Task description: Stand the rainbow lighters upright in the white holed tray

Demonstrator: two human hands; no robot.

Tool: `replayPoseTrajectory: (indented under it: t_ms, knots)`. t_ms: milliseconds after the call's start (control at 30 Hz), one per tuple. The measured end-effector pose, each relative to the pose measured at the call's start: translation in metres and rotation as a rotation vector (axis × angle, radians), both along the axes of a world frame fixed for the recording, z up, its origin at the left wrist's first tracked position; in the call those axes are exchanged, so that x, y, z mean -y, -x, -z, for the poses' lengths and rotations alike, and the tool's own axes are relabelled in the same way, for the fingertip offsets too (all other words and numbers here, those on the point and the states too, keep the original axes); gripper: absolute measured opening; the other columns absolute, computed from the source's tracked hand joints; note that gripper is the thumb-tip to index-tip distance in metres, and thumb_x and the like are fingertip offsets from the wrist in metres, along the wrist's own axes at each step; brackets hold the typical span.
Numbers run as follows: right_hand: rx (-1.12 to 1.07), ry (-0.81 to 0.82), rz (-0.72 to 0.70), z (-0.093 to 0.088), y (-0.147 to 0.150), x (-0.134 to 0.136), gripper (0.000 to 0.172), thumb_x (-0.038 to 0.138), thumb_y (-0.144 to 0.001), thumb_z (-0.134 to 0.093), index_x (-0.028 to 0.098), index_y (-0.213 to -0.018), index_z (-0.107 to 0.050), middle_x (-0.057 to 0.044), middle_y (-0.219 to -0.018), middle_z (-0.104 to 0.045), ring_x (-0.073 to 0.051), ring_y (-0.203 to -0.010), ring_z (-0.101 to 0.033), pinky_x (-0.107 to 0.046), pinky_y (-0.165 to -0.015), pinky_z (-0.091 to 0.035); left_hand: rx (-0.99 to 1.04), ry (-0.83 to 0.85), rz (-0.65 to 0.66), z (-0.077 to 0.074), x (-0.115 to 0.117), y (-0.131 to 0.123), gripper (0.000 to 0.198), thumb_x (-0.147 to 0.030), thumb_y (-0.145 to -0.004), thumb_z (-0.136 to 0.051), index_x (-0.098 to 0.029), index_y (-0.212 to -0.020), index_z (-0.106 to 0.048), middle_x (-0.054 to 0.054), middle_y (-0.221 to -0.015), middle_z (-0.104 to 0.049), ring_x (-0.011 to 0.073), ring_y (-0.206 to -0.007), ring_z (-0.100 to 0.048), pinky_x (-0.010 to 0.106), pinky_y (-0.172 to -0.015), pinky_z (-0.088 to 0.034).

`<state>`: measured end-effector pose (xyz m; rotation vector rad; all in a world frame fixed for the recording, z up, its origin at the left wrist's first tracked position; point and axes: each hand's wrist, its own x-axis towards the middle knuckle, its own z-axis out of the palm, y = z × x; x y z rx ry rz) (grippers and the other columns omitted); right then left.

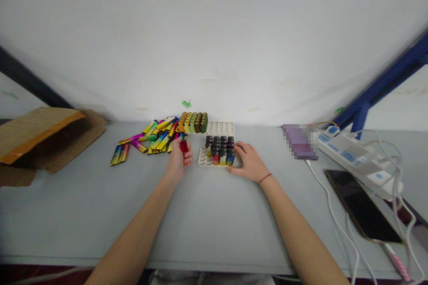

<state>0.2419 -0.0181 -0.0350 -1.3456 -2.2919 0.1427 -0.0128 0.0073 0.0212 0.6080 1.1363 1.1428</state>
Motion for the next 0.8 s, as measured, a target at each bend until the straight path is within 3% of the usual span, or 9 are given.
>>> replayPoseTrajectory:
  t_ms: [400, 800]
  knots:
    - [-0.001, 0.017, -0.002, -0.0005, 0.0000, -0.0001, 0.071, 0.059, -0.082, -0.066, 0.015, -0.136, -0.052, -0.020, -0.137, -0.055, -0.037, -0.127, -0.051, -0.055, -0.109, -0.042, 0.034, -0.049, -0.149, -0.0053, -0.0028, 0.0011, 0.030, -0.036, -0.089, -0.027, -0.023, -0.063, -0.034, -0.009, -0.042, -0.020, 0.0075, -0.032, -0.014, 0.018, -0.034, -0.013]
    - [-0.005, -0.002, 0.004, 0.0019, -0.0004, -0.0011, 0.069, 0.059, -0.081, -0.067, 0.015, -0.132, -0.055, -0.020, -0.134, -0.056, -0.037, -0.123, -0.054, -0.056, -0.108, -0.043, 0.008, -0.087, -0.175, -0.0061, 0.0002, -0.0008, 0.027, -0.035, -0.088, -0.027, -0.023, -0.065, -0.035, -0.009, -0.042, -0.021, 0.0080, -0.033, -0.016, 0.018, -0.035, -0.014]
